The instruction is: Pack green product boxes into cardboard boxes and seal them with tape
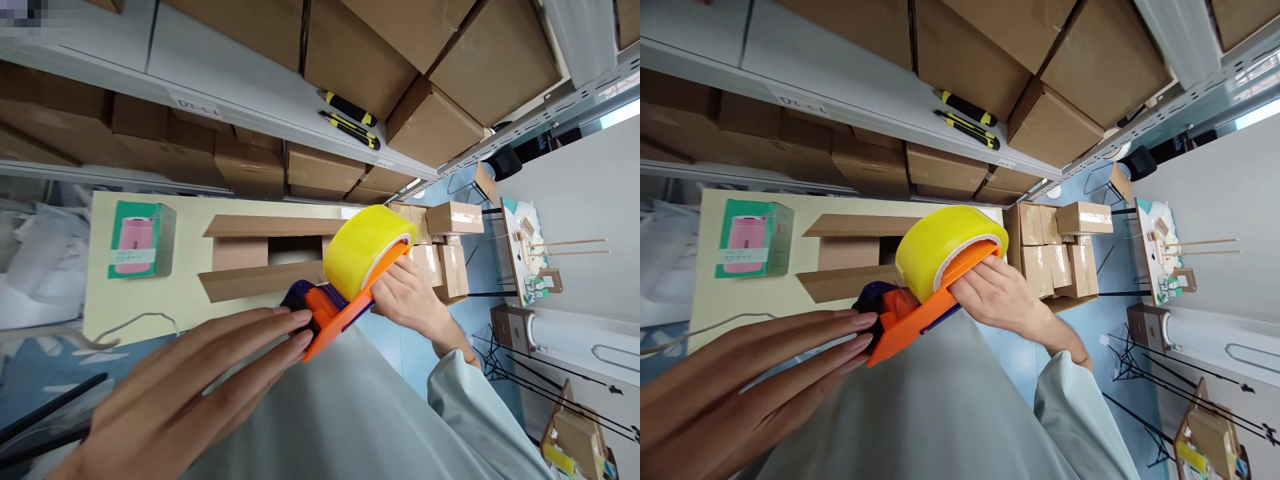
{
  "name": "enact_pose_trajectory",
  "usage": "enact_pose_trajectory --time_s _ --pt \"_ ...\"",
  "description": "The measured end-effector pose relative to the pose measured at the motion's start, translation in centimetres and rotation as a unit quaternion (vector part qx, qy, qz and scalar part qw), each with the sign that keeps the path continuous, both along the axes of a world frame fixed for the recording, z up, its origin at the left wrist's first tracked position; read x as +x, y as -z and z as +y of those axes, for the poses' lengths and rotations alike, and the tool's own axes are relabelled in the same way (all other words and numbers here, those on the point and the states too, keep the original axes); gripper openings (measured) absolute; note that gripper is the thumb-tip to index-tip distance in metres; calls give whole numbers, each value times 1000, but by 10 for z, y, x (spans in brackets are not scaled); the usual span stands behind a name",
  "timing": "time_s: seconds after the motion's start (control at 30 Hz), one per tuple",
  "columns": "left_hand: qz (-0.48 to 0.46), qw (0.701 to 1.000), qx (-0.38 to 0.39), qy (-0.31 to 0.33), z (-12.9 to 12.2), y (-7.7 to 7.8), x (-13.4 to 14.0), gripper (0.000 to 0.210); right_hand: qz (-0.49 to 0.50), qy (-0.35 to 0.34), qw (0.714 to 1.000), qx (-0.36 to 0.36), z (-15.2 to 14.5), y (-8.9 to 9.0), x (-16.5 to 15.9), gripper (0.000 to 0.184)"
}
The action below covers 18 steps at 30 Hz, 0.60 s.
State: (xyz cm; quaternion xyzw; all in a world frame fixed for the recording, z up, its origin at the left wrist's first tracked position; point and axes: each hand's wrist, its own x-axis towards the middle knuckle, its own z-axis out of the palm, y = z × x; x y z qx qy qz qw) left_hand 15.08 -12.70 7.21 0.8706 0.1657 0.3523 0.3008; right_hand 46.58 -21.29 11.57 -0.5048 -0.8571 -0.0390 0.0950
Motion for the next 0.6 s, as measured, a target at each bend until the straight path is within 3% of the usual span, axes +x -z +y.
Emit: enact_pose_trajectory --time_s 0.1,0.27,0.6 --pt "-1 1000 29 8 3 4 7 94 4 0 1000 -28 2 -4 0 20" --pt "7 997 -31 -77 -1 5 14 74 1 -12 1000 -8 7 -10 -3 24" --pt "18 998 13 -55 6 10 0 85 21 -9 999 -46 14 -8 -7 20"
